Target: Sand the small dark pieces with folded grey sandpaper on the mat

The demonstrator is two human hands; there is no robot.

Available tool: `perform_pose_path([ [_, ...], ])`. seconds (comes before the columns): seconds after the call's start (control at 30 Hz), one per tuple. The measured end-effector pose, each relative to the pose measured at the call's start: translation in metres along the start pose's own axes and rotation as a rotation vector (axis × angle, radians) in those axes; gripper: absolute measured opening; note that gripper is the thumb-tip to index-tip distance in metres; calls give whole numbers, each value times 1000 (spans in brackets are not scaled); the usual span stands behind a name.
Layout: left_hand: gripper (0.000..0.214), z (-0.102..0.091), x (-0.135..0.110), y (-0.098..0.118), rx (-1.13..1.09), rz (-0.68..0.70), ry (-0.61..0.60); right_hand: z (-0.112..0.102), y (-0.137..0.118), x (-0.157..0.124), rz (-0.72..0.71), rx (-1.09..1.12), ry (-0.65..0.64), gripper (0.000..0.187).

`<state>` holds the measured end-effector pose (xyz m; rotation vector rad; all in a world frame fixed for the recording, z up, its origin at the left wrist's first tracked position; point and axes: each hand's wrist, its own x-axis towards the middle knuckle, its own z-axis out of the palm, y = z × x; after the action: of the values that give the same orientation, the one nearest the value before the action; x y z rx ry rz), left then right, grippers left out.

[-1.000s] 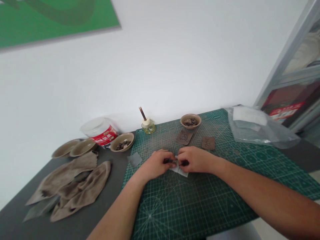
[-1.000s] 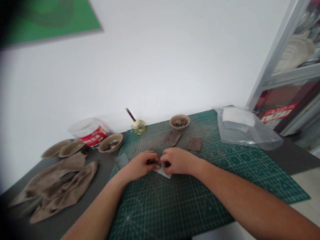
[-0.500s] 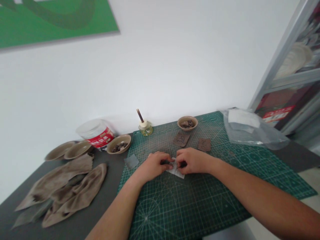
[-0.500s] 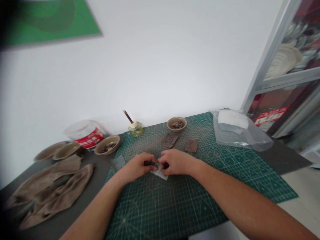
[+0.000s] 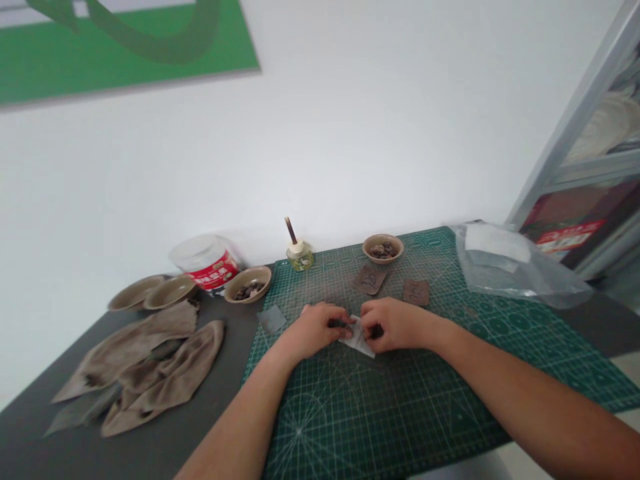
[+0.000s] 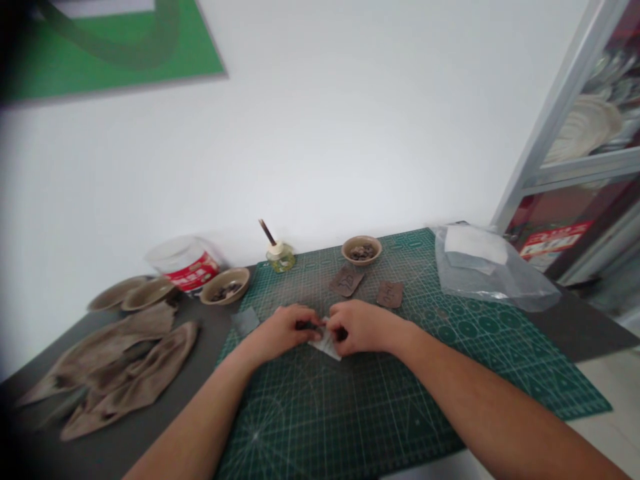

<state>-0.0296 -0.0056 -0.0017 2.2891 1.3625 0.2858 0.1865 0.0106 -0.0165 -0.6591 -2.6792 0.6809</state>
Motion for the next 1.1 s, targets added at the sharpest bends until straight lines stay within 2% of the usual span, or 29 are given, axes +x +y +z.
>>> perform_pose_path([
  [0.1, 19, -1, 0, 0, -22, -12, -9, -1, 1, -1, 16, -10, 37, 3],
  [0.2, 19, -1, 0, -1, -53, -10, -4, -1, 2, -2, -46, 32, -12, 5],
  [0.37, 18, 0, 0, -3, -74, -9, 1, -2, 2, -2, 25, -4, 53, 2],
  [0.5, 21, 1, 0, -3, -84, -9, 7, -3, 2, -3, -30, 45, -22, 3],
  [0.67, 18, 1, -1, -3, -75, 1, 13, -2, 2, -1, -10, 26, 37, 4],
  [0.87, 21, 0, -1, -2, -78, -10, 4, 0, -2, -2, -40, 61, -10, 5],
  [1.0, 17, 0, 0, -2, -65, 1, 3, 0, 0, 0, -48, 40, 22, 4],
  [1.1, 19, 0, 0, -2, -74, -3, -3, -1, 4, 0, 29, -8, 76, 3],
])
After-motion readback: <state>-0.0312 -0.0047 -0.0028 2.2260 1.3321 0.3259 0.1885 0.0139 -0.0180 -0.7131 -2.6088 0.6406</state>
